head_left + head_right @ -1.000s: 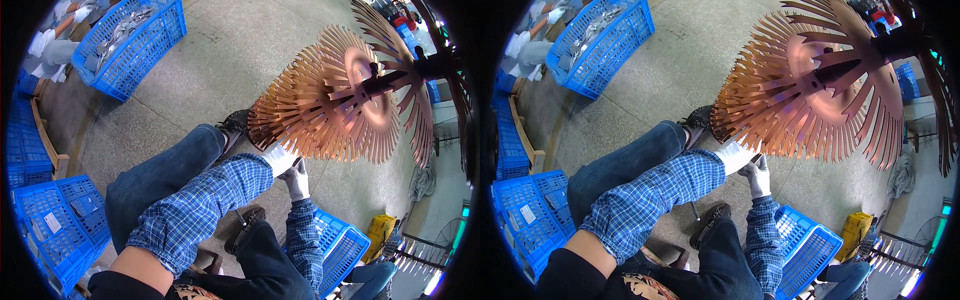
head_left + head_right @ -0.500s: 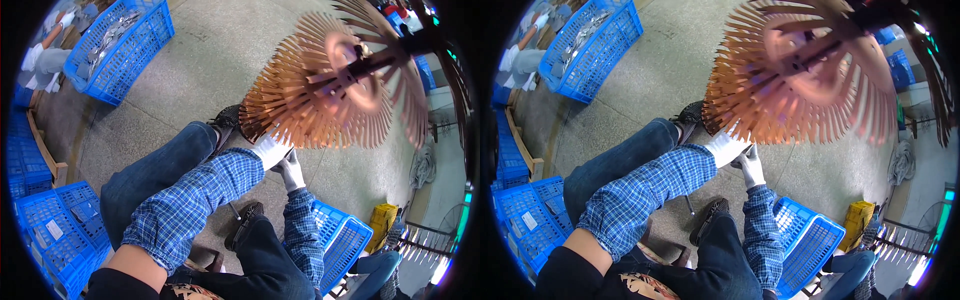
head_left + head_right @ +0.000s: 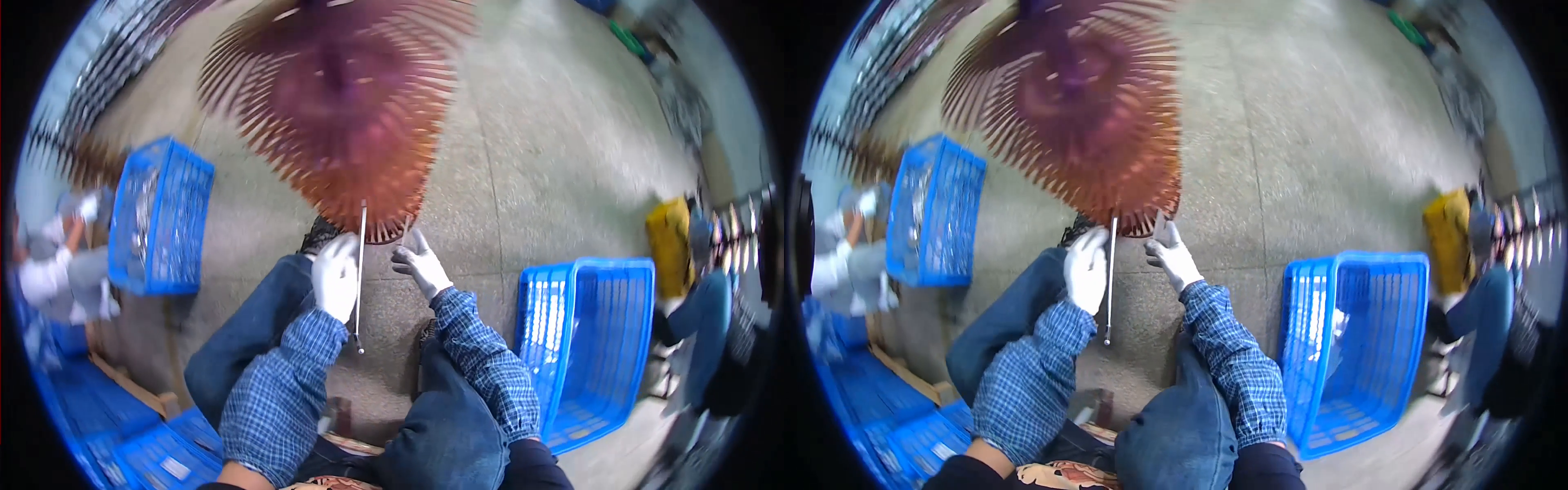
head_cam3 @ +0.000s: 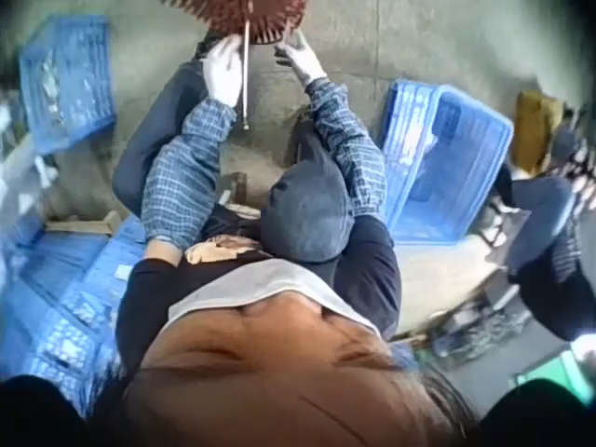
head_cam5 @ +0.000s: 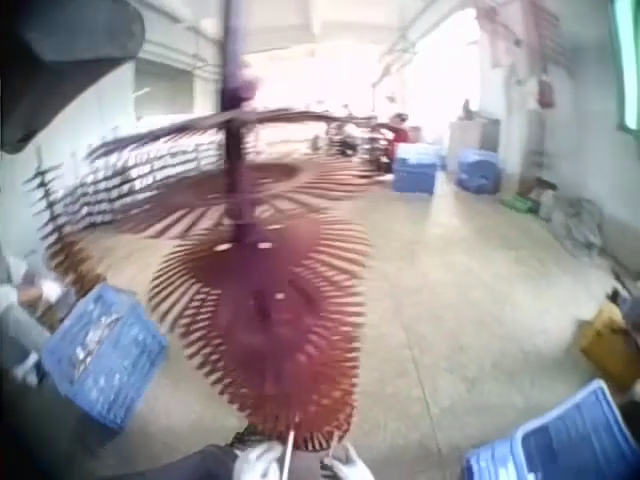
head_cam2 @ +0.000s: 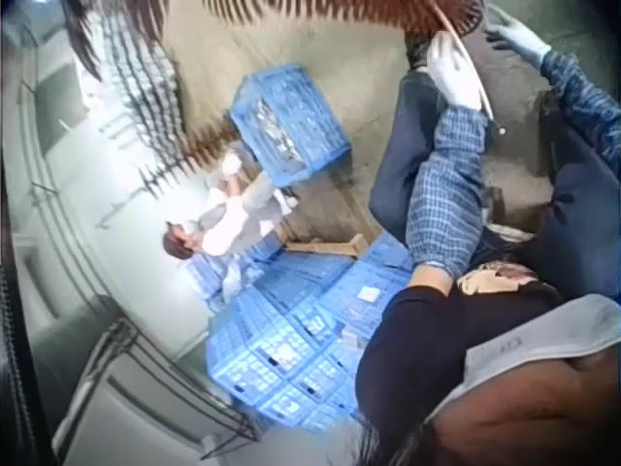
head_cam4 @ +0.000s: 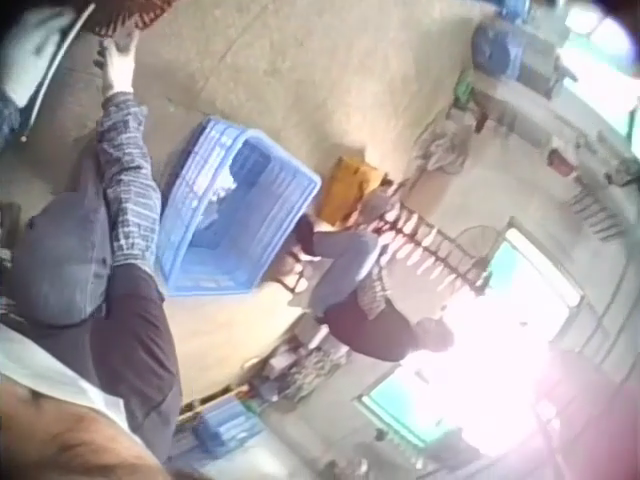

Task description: Removing small metal components from a circular tiered rack and sorting them into a blue plastic crate.

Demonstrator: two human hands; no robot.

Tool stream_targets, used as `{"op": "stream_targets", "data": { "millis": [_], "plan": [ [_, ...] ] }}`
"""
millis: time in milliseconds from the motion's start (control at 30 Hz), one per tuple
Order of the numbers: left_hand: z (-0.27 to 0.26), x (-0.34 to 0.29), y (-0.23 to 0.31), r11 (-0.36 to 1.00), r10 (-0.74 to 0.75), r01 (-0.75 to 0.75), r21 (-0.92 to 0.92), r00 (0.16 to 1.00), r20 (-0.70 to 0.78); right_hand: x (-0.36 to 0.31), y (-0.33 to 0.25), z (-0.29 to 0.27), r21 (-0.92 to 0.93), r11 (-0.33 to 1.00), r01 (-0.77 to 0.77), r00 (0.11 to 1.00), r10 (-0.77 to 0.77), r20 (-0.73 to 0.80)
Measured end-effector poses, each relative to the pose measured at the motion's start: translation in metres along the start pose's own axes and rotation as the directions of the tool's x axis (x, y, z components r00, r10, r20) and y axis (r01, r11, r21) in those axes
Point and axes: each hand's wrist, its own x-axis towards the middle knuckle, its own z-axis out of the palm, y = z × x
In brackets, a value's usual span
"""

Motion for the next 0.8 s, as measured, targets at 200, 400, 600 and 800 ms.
{"op": "stream_targets", "data": {
  "millis": [200,400,600,800],
  "plan": [
    [0.009,-0.027,-0.043,0.431,-0.525,0.566,-0.703,0.791,0.315,0.002,0.023,0.000,0.014,0.997,0.077,0.996,-0.078,0.047],
    [0.021,-0.009,-0.037,-0.249,-0.374,0.691,-0.678,0.577,0.726,-0.005,0.030,-0.007,-0.020,0.996,0.084,0.994,-0.082,0.077],
    [0.020,-0.001,-0.035,-0.242,-0.253,0.750,-0.616,0.564,0.786,-0.013,0.021,-0.008,-0.140,0.990,0.021,0.996,-0.008,0.090],
    [0.025,-0.002,-0.027,-0.255,-0.280,0.750,-0.610,0.547,0.789,-0.014,0.024,-0.012,-0.271,0.962,0.040,0.999,-0.043,-0.006]
  ]
}}
